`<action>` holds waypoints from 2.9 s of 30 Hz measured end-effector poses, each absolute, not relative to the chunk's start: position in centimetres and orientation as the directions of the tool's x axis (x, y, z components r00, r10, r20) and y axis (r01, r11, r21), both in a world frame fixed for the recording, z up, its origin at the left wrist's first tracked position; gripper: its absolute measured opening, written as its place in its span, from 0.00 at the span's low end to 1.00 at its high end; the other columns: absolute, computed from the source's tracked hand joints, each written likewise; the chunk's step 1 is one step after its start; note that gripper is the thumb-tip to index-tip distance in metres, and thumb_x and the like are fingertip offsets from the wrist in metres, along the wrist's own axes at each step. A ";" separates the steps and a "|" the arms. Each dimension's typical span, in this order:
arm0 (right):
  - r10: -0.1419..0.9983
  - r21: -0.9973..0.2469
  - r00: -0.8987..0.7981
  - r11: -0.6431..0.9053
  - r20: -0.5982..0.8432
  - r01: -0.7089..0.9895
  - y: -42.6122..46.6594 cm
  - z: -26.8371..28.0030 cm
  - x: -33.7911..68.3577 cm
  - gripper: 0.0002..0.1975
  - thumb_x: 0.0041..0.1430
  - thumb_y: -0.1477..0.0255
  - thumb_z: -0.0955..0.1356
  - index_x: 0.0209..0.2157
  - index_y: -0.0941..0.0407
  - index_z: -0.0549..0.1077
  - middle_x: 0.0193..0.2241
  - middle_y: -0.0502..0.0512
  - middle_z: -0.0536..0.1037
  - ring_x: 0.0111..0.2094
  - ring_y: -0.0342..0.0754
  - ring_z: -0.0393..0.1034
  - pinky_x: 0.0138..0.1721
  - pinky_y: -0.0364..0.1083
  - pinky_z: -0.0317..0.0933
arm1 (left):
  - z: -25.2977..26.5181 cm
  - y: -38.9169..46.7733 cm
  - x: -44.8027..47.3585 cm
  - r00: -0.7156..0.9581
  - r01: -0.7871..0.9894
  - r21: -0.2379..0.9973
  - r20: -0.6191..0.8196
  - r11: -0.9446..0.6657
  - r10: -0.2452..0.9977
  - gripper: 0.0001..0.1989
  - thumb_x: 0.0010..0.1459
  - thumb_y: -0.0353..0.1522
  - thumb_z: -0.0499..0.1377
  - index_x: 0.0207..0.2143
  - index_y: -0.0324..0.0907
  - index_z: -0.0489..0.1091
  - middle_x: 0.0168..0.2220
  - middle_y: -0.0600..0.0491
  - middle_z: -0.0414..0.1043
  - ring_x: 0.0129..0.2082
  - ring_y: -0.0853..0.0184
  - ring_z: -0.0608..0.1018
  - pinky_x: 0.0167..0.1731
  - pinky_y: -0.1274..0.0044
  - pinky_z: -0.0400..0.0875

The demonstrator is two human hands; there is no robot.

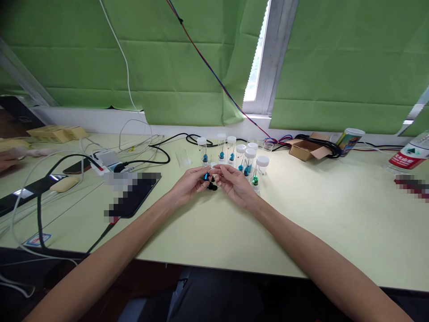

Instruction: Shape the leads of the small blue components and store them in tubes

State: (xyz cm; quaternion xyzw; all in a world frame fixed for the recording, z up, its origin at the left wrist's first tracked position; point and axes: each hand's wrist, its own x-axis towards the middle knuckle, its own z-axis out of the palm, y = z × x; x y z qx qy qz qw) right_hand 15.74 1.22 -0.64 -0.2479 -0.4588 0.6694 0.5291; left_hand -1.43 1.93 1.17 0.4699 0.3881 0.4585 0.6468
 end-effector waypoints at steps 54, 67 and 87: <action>0.877 -0.876 -0.013 0.478 0.480 -0.068 1.0 -2.0 15.6 0.11 0.57 0.63 0.73 0.37 0.53 0.73 0.29 0.48 0.74 0.22 0.41 0.68 0.24 0.43 0.62 | 1.1 2.1 -1.2 0.203 -0.240 0.954 -0.132 0.180 0.970 0.15 0.54 0.38 0.67 0.26 0.35 0.70 0.25 0.54 0.67 0.16 0.79 0.65 0.15 0.82 0.55; 0.880 -0.878 -0.012 0.475 0.475 0.066 0.7 -2.1 15.7 0.13 0.61 0.59 0.70 0.31 0.54 0.72 0.21 0.46 0.71 0.20 0.41 0.66 0.24 0.43 0.60 | 0.6 2.2 -1.4 0.209 -0.137 0.988 -0.036 0.066 0.977 0.19 0.54 0.44 0.67 0.24 0.36 0.70 0.24 0.54 0.66 0.15 0.79 0.64 0.13 0.81 0.54; 0.948 -0.938 -0.060 0.296 0.311 -0.181 0.9 -1.8 15.3 0.17 0.54 0.57 0.74 0.36 0.55 0.73 0.22 0.48 0.75 0.18 0.41 0.66 0.19 0.42 0.61 | 0.6 1.9 -1.3 0.150 -0.064 0.998 0.022 -0.013 0.988 0.18 0.56 0.43 0.65 0.23 0.38 0.69 0.24 0.54 0.67 0.15 0.78 0.65 0.15 0.80 0.58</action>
